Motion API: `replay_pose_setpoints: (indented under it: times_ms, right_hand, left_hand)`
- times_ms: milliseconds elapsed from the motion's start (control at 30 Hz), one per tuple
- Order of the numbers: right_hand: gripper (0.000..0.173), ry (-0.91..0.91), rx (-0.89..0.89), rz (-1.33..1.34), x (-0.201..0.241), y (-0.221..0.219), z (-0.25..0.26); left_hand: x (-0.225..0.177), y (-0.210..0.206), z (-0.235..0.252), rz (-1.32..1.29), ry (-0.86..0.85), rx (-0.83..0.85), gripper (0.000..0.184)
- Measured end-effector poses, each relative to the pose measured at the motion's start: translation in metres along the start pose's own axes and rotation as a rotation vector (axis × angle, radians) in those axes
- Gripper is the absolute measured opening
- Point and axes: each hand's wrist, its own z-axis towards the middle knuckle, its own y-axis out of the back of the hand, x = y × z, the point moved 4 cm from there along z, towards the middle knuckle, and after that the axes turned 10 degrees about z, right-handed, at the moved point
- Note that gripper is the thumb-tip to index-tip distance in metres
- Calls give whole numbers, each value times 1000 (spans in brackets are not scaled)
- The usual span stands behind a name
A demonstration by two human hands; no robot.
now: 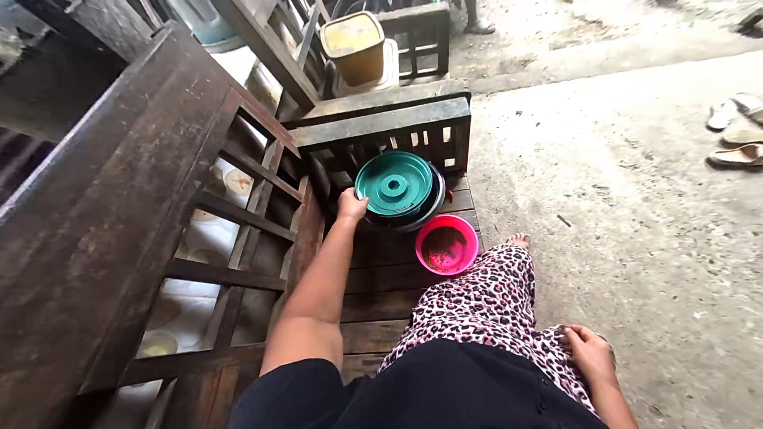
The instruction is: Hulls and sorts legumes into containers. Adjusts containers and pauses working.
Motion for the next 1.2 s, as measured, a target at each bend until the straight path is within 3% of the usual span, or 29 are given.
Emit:
replay_pose_setpoints:
  times_ms: [233, 300, 400, 500, 567, 633, 733, 800, 867, 933, 1000, 1133, 1200]
  right_hand:
    - [23, 170, -43, -265, 31, 9, -30]
    - [23, 206, -41, -307, 39, 8, -37]
    - [22, 228, -30, -330, 49, 7, -38]
    - [25, 187, 48, -350, 52, 0, -31]
    - [27, 161, 106, -366, 50, -8, -21]
    - [28, 136, 158, -380, 46, -16, -10]
    - [30, 133, 202, -366, 43, -26, -3]
    - [30, 185, 178, -314, 47, -25, -6]
    - [34, 284, 123, -217, 39, -23, -9]
    - [30, 273, 96, -184, 30, -19, -11]
    - [28, 113, 111, -235, 31, -10, -12]
    - [25, -5, 70, -358, 16, -2, -11]
    - [25, 41, 143, -458, 22, -13, -7]
  left_hand:
    - [-30, -24, 6, 442, 63, 123, 54]
    - [-36, -14, -2, 448, 49, 56, 54]
    - [-49, -3, -14, 335, -128, -47, 44]
    - [-87, -23, -49, 157, -496, 15, 26]
    - [-116, -63, -83, -69, -729, 255, 24]
    - [-145, -113, -131, -309, -761, 659, 31]
    - [-176, -191, -211, -569, -372, 1334, 45]
    - [-184, -239, -250, -568, -191, 1585, 55]
    - [-183, -277, -274, -461, -165, 1752, 59]
    - [-183, -293, -282, -318, -244, 1794, 42]
    - [-187, -297, -274, -299, -312, 1744, 26]
    - [-185, -311, -249, -334, -133, 1523, 36]
    - [-188, -318, -255, -185, -265, 1463, 48]
